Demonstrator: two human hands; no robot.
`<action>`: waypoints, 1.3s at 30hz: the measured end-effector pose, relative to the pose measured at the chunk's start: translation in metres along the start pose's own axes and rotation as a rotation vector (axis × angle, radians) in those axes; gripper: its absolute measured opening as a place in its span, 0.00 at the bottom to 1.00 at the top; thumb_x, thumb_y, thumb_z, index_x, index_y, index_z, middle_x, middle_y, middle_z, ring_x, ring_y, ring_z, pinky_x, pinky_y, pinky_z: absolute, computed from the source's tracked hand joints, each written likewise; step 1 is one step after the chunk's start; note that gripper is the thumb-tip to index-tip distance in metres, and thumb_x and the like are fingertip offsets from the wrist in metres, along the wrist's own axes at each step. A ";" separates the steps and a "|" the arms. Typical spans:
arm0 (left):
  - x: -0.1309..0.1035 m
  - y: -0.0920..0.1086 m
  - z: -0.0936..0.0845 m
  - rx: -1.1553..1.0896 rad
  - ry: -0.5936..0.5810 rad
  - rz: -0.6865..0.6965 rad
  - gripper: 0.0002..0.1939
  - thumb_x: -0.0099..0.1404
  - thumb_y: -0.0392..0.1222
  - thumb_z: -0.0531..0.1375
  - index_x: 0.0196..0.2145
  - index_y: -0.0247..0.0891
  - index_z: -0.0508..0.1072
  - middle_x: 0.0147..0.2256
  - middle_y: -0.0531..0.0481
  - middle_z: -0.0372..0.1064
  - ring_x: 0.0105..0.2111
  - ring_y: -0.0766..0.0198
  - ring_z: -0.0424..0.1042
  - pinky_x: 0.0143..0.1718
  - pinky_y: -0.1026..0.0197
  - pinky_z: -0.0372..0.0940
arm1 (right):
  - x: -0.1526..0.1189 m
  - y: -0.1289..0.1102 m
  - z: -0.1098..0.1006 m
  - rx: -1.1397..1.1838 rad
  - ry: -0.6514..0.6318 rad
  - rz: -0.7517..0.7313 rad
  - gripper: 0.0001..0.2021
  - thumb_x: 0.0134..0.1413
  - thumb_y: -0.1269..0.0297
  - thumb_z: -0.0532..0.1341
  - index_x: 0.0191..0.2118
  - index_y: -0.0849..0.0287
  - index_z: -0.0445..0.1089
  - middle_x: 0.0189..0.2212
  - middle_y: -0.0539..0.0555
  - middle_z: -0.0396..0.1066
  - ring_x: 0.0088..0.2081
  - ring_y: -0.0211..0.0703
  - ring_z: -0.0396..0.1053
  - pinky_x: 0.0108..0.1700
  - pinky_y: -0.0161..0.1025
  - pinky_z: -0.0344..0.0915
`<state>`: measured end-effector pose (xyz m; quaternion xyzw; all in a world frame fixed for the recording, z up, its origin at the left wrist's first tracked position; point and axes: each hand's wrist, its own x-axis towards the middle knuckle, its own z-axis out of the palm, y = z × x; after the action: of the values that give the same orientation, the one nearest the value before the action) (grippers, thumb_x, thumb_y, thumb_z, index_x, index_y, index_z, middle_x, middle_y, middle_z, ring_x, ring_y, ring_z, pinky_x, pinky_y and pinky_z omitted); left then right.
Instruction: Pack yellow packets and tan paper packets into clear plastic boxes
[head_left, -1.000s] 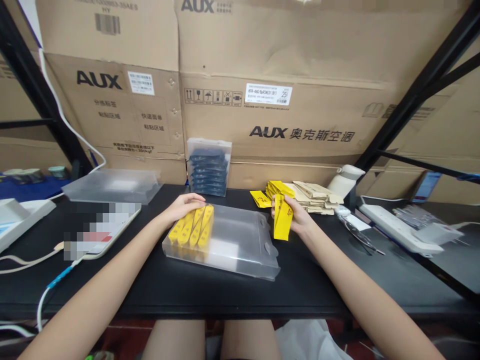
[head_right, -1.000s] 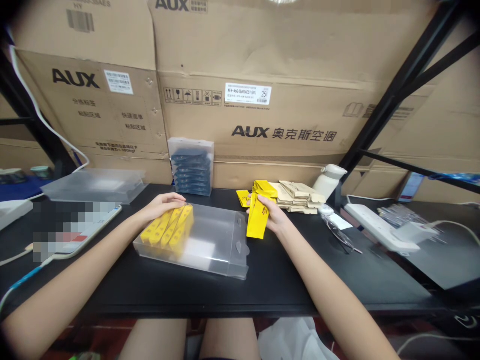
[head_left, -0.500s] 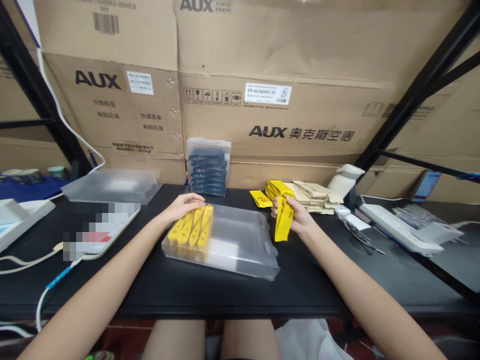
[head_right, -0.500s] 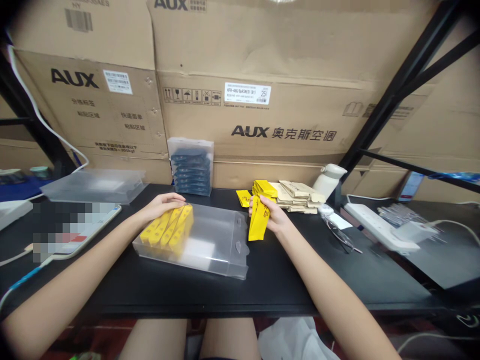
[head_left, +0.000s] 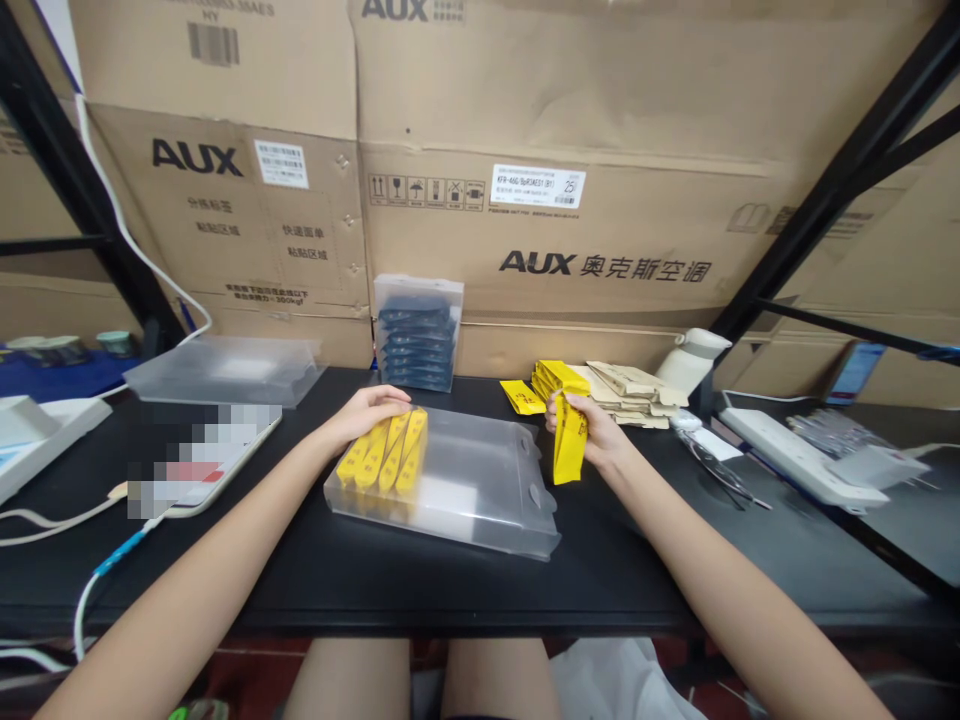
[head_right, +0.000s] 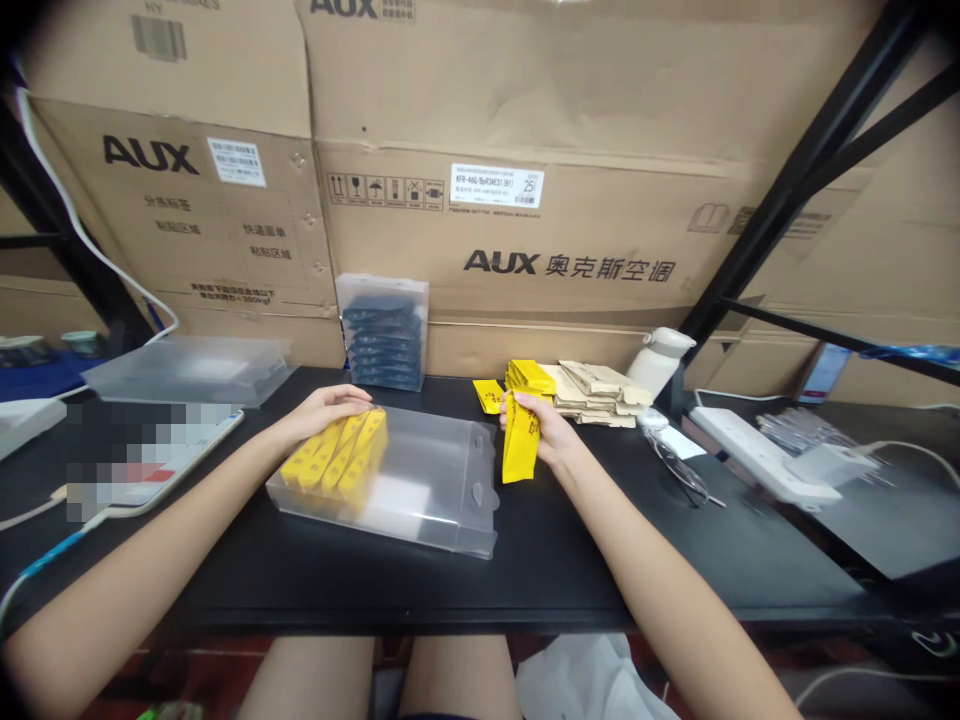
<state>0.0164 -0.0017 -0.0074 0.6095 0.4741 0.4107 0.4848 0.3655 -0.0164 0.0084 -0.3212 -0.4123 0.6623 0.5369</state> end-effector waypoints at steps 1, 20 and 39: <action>0.000 0.000 0.000 0.001 0.000 0.000 0.18 0.48 0.48 0.67 0.36 0.37 0.74 0.33 0.48 0.75 0.35 0.58 0.73 0.40 0.58 0.63 | 0.000 0.000 0.000 0.008 -0.006 -0.005 0.13 0.32 0.64 0.70 0.27 0.58 0.69 0.18 0.45 0.70 0.19 0.33 0.67 0.24 0.30 0.67; 0.000 -0.002 -0.001 -0.003 -0.007 -0.004 0.18 0.48 0.48 0.67 0.36 0.38 0.74 0.34 0.48 0.75 0.36 0.57 0.73 0.41 0.57 0.63 | -0.001 -0.002 0.011 -0.066 0.078 -0.049 0.17 0.32 0.69 0.70 0.31 0.56 0.65 0.23 0.46 0.72 0.22 0.35 0.70 0.25 0.30 0.69; -0.001 0.000 0.001 -0.008 0.006 -0.007 0.18 0.47 0.48 0.67 0.35 0.37 0.74 0.32 0.49 0.75 0.34 0.58 0.73 0.39 0.58 0.64 | -0.004 -0.001 0.016 -0.251 0.001 -0.042 0.16 0.32 0.62 0.72 0.27 0.58 0.65 0.20 0.46 0.71 0.19 0.32 0.67 0.23 0.29 0.66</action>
<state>0.0170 -0.0024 -0.0073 0.6046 0.4762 0.4127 0.4873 0.3527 -0.0236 0.0169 -0.3775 -0.4982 0.5939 0.5066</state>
